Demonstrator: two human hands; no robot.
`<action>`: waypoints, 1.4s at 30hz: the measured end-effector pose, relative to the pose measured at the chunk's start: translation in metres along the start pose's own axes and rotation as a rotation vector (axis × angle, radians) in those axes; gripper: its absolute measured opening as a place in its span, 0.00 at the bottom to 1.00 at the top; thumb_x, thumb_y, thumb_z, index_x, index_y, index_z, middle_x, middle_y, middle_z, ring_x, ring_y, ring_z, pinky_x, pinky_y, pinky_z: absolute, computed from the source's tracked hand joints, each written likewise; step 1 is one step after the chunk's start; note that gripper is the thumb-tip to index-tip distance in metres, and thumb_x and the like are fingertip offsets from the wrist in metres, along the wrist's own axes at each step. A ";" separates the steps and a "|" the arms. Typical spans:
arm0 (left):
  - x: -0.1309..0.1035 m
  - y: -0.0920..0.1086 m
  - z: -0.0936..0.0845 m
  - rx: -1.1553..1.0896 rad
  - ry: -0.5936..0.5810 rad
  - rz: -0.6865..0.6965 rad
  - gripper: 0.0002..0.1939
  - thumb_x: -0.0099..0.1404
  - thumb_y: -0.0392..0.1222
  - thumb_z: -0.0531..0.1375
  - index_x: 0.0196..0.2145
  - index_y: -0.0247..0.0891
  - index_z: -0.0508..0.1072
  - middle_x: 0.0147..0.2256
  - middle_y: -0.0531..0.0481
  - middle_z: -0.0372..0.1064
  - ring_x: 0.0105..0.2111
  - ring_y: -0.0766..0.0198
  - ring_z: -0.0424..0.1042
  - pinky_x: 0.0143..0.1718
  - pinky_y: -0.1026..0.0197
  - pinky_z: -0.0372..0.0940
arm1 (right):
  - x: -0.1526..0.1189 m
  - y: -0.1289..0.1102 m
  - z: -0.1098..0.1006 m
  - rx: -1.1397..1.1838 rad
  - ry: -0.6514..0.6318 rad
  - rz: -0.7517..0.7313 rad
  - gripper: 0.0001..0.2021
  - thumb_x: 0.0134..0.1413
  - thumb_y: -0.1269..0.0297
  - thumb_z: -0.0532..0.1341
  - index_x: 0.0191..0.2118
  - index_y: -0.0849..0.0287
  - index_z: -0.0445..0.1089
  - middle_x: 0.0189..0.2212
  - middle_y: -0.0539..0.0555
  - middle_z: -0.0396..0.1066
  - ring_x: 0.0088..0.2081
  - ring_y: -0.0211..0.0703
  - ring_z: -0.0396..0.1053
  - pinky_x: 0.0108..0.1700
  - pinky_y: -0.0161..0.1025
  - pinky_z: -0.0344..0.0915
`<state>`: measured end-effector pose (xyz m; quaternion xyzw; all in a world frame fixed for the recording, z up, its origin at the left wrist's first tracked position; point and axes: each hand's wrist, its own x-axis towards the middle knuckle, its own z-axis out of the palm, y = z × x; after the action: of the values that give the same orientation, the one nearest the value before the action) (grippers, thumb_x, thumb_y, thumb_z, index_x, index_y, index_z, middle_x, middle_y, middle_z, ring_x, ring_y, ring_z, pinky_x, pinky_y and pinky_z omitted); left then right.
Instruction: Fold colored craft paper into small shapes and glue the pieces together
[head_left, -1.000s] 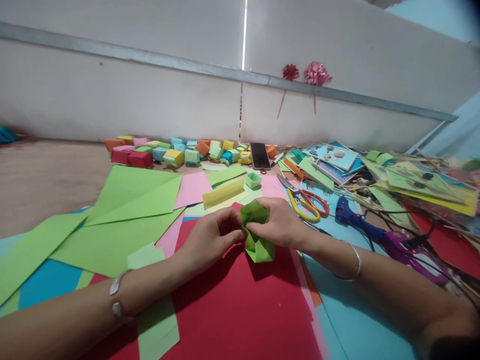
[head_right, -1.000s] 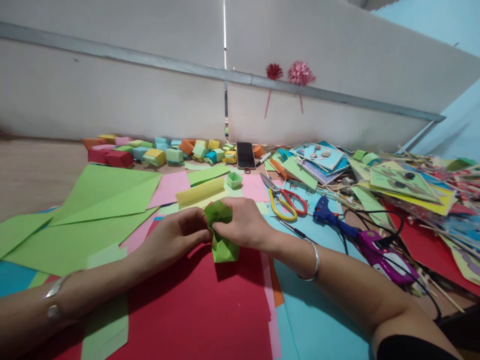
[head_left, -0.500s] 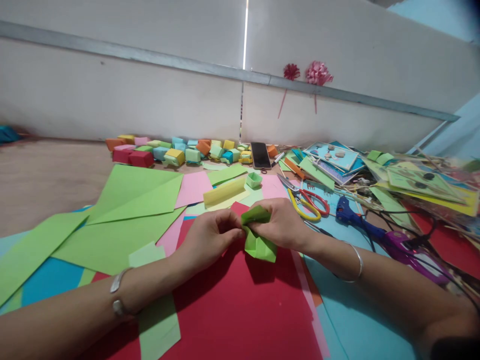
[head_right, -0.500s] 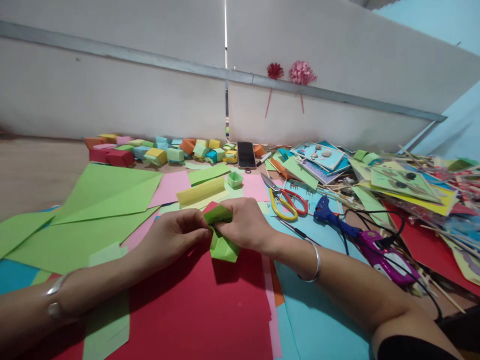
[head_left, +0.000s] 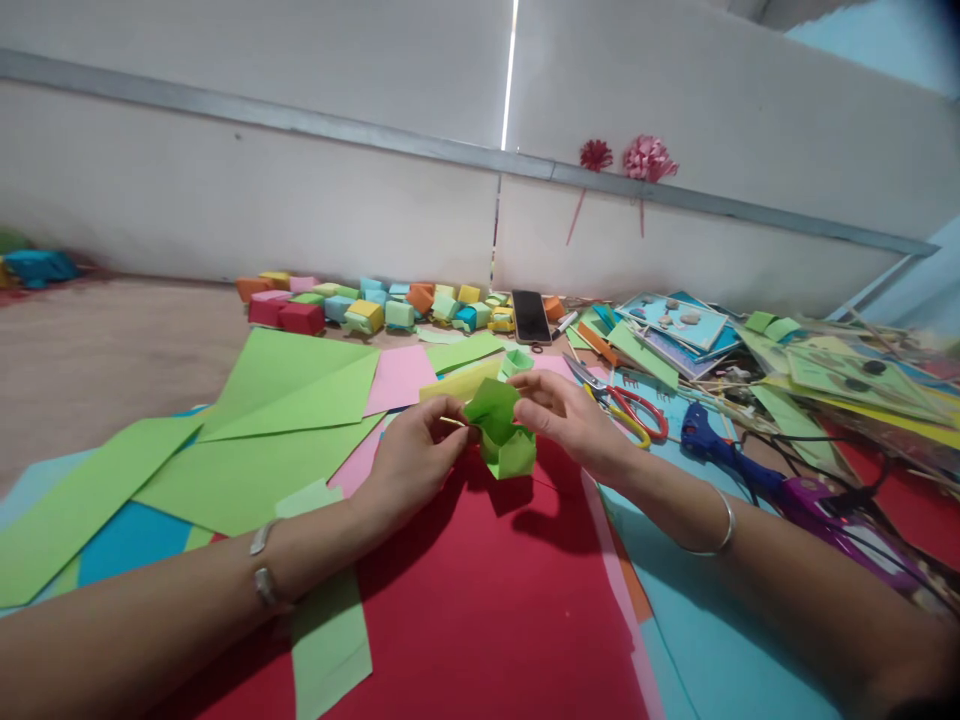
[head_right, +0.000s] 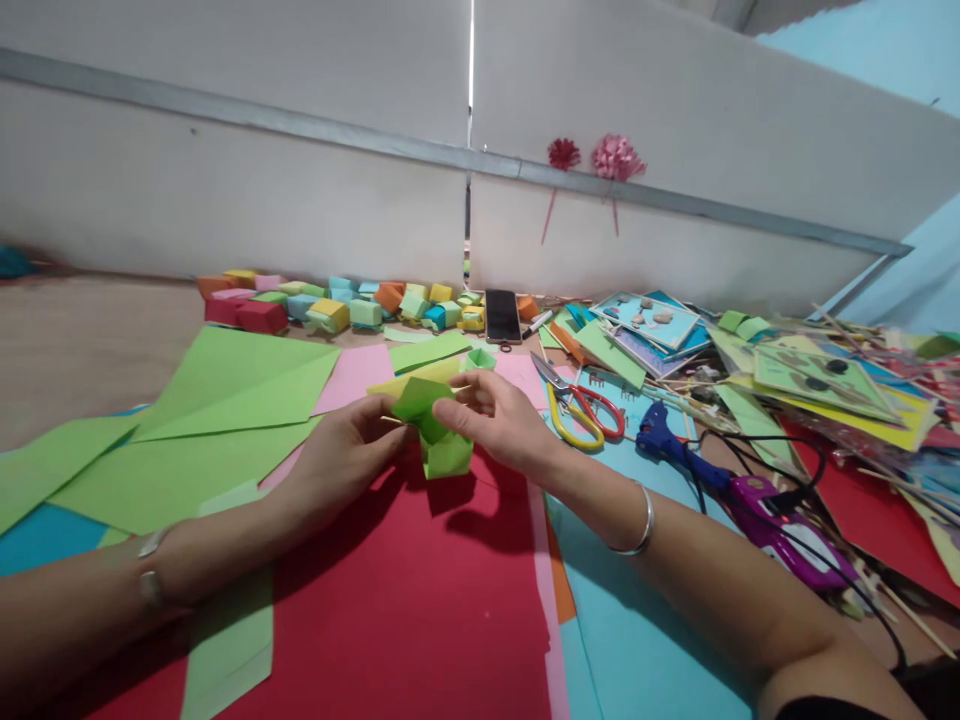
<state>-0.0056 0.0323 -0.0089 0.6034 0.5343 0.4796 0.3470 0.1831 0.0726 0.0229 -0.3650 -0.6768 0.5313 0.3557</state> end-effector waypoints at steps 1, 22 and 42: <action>0.001 0.000 -0.001 0.016 0.024 -0.002 0.09 0.58 0.45 0.61 0.34 0.37 0.74 0.29 0.49 0.77 0.29 0.59 0.75 0.31 0.59 0.69 | 0.000 0.002 0.000 -0.004 0.003 0.001 0.23 0.46 0.53 0.68 0.45 0.58 0.63 0.41 0.57 0.71 0.44 0.46 0.71 0.48 0.46 0.67; 0.000 0.007 0.004 -0.427 -0.074 -0.149 0.16 0.46 0.33 0.62 0.37 0.38 0.71 0.37 0.49 0.75 0.35 0.58 0.73 0.37 0.57 0.68 | -0.004 0.043 0.007 -0.882 0.121 -0.864 0.08 0.61 0.67 0.58 0.42 0.59 0.74 0.57 0.64 0.59 0.55 0.55 0.63 0.52 0.56 0.67; 0.001 0.002 0.004 -0.547 -0.154 -0.250 0.21 0.48 0.51 0.72 0.37 0.37 0.80 0.34 0.47 0.80 0.31 0.60 0.76 0.37 0.60 0.69 | -0.005 0.045 0.011 -0.583 0.086 -0.681 0.08 0.62 0.67 0.59 0.42 0.56 0.76 0.45 0.58 0.69 0.48 0.46 0.69 0.50 0.46 0.69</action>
<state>-0.0011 0.0336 -0.0078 0.4519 0.4276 0.5119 0.5924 0.1816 0.0707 -0.0240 -0.2279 -0.8644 0.1555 0.4204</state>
